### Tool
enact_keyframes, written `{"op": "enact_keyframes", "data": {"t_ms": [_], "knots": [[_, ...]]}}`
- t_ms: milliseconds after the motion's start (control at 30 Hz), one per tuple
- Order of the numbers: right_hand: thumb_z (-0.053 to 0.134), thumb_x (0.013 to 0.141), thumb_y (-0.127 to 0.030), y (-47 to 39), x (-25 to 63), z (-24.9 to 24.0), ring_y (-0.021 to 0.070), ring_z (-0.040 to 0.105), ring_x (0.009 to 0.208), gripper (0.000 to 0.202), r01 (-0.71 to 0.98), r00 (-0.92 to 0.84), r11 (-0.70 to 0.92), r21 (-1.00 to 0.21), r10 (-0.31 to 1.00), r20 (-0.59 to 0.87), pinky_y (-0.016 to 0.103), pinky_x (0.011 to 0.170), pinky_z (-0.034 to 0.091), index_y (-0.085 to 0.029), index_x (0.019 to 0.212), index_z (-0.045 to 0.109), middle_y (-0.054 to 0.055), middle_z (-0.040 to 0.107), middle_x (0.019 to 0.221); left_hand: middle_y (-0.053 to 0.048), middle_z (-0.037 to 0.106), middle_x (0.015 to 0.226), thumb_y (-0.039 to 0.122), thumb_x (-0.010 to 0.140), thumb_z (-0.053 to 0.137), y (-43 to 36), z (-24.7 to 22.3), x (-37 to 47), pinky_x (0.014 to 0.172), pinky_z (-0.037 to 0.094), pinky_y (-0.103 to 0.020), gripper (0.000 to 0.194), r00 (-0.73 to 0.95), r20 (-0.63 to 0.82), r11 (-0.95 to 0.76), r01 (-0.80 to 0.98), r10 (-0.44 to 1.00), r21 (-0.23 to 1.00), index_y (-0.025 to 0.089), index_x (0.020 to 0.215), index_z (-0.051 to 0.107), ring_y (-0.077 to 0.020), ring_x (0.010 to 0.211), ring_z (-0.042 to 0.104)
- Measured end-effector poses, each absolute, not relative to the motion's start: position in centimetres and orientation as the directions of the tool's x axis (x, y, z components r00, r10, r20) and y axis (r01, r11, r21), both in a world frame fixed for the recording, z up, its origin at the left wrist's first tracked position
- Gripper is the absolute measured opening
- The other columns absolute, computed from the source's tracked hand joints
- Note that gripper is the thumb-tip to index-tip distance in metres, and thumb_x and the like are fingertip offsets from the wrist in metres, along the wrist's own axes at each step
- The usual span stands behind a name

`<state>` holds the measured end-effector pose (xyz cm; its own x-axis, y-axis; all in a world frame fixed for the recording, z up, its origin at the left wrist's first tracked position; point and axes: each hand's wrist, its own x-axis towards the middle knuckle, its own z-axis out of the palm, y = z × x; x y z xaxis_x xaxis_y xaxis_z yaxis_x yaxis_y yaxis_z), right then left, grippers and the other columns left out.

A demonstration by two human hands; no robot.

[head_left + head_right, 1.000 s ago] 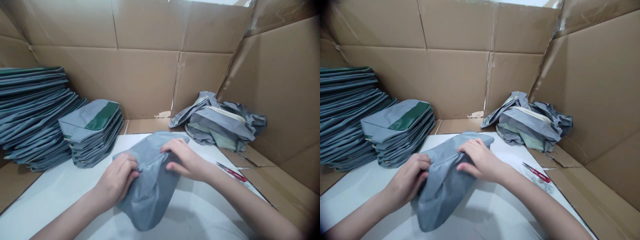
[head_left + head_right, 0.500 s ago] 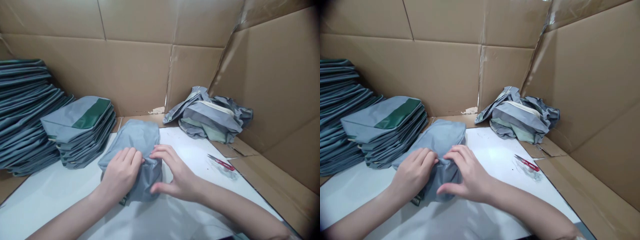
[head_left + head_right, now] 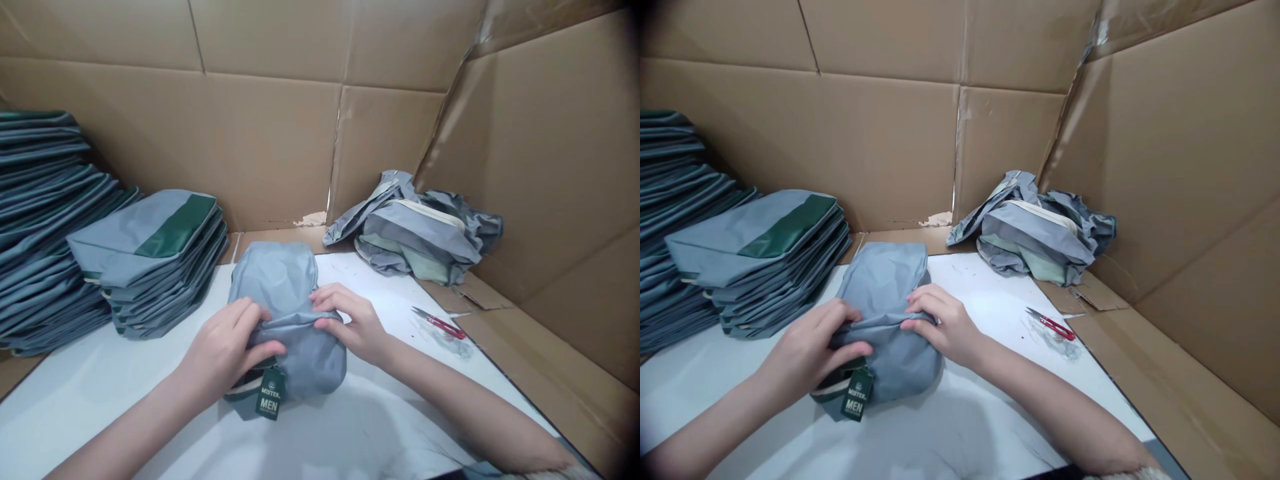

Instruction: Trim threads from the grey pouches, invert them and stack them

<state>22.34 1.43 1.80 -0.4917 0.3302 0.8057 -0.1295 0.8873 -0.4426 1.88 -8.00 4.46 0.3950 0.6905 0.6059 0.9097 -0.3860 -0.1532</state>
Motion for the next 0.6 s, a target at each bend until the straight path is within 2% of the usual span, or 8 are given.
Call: {"op": "enact_keyframes", "data": {"t_ms": [100, 200, 267, 367, 433, 500, 600], "knots": [[0.054, 0.082, -0.02, 0.9, 22.6, 2.9, 0.0174, 0.053, 0.091, 0.008, -0.051, -0.603, 0.918, -0.394, 0.286, 0.745, 0.031, 0.078, 0.045, -0.013, 0.085, 0.054, 0.01, 0.057, 0.088, 0.004, 0.047, 0.063, 0.049, 0.077, 0.049, -8.2, 4.2, 1.6, 0.051, 0.037, -0.017, 0.032, 0.395, 0.597, -0.369, 0.913, 0.698, -0.172, 0.018, 0.074, 0.042, -0.0071, 0.054, 0.047], [0.054, 0.082, -0.025, -0.1, 22.6, 3.8, 0.0177, 0.052, 0.086, 0.011, 0.064, -0.657, 0.927, -0.37, 0.318, 0.684, 0.033, 0.077, 0.042, -0.014, 0.085, 0.053, 0.008, 0.057, 0.085, 0.006, 0.043, 0.058, 0.048, 0.078, 0.049, -8.0, 4.2, 1.8, 0.047, 0.034, -0.018, 0.032, 0.424, 0.62, -0.354, 0.904, 0.66, -0.241, 0.019, 0.069, 0.039, -0.0062, 0.049, 0.043], [0.053, 0.083, -0.027, -0.5, 22.5, 4.0, 0.0161, 0.052, 0.08, 0.013, 0.064, -0.633, 0.888, -0.456, 0.389, 0.669, 0.032, 0.076, 0.041, -0.015, 0.078, 0.053, 0.006, 0.058, 0.079, 0.006, 0.041, 0.056, 0.047, 0.079, 0.049, -7.8, 4.2, 1.9, 0.045, 0.033, -0.018, 0.032, 0.469, 0.626, -0.368, 0.882, 0.623, -0.294, 0.019, 0.067, 0.038, -0.0064, 0.048, 0.041], [0.045, 0.088, -0.029, -0.5, 22.3, 3.7, 0.0132, 0.052, 0.073, 0.024, 0.049, -0.605, 0.75, -0.659, 0.547, 0.578, 0.028, 0.07, 0.041, -0.015, 0.068, 0.05, 0.004, 0.057, 0.074, 0.005, 0.044, 0.056, 0.043, 0.079, 0.051, -7.5, 4.0, 1.6, 0.046, 0.033, -0.02, 0.029, 0.543, 0.616, -0.401, 0.839, 0.571, -0.368, 0.018, 0.068, 0.041, -0.0072, 0.048, 0.042], [0.04, 0.09, -0.032, -0.3, 22.2, 3.4, 0.0121, 0.051, 0.069, 0.031, 0.074, -0.617, 0.712, -0.698, 0.582, 0.529, 0.025, 0.064, 0.041, -0.015, 0.066, 0.048, 0.004, 0.056, 0.07, 0.004, 0.045, 0.056, 0.038, 0.079, 0.053, -7.5, 3.9, 1.3, 0.047, 0.034, -0.021, 0.025, 0.584, 0.607, -0.423, 0.811, 0.539, -0.405, 0.017, 0.07, 0.044, -0.008, 0.049, 0.043], [0.038, 0.091, -0.034, 0.1, 22.3, 3.4, 0.0123, 0.05, 0.068, 0.032, 0.082, -0.655, 0.808, -0.583, 0.485, 0.58, 0.026, 0.066, 0.04, -0.015, 0.067, 0.048, 0.004, 0.055, 0.07, 0.003, 0.046, 0.056, 0.033, 0.079, 0.054, -7.5, 3.9, 1.0, 0.049, 0.034, -0.021, 0.02, 0.613, 0.599, -0.446, 0.789, 0.515, -0.423, 0.017, 0.072, 0.047, -0.0089, 0.051, 0.044], [0.049, 0.085, -0.039, 0.5, 22.5, 3.5, 0.0146, 0.051, 0.077, 0.027, 0.095, -0.682, 0.975, -0.2, 0.21, 0.701, 0.028, 0.073, 0.038, -0.013, 0.082, 0.053, 0.007, 0.059, 0.08, 0.003, 0.048, 0.058, 0.028, 0.081, 0.052, -7.6, 4.0, 1.0, 0.052, 0.035, -0.021, 0.014, 0.613, 0.6, -0.453, 0.788, 0.514, -0.416, 0.017, 0.073, 0.05, -0.0095, 0.054, 0.045]]}}
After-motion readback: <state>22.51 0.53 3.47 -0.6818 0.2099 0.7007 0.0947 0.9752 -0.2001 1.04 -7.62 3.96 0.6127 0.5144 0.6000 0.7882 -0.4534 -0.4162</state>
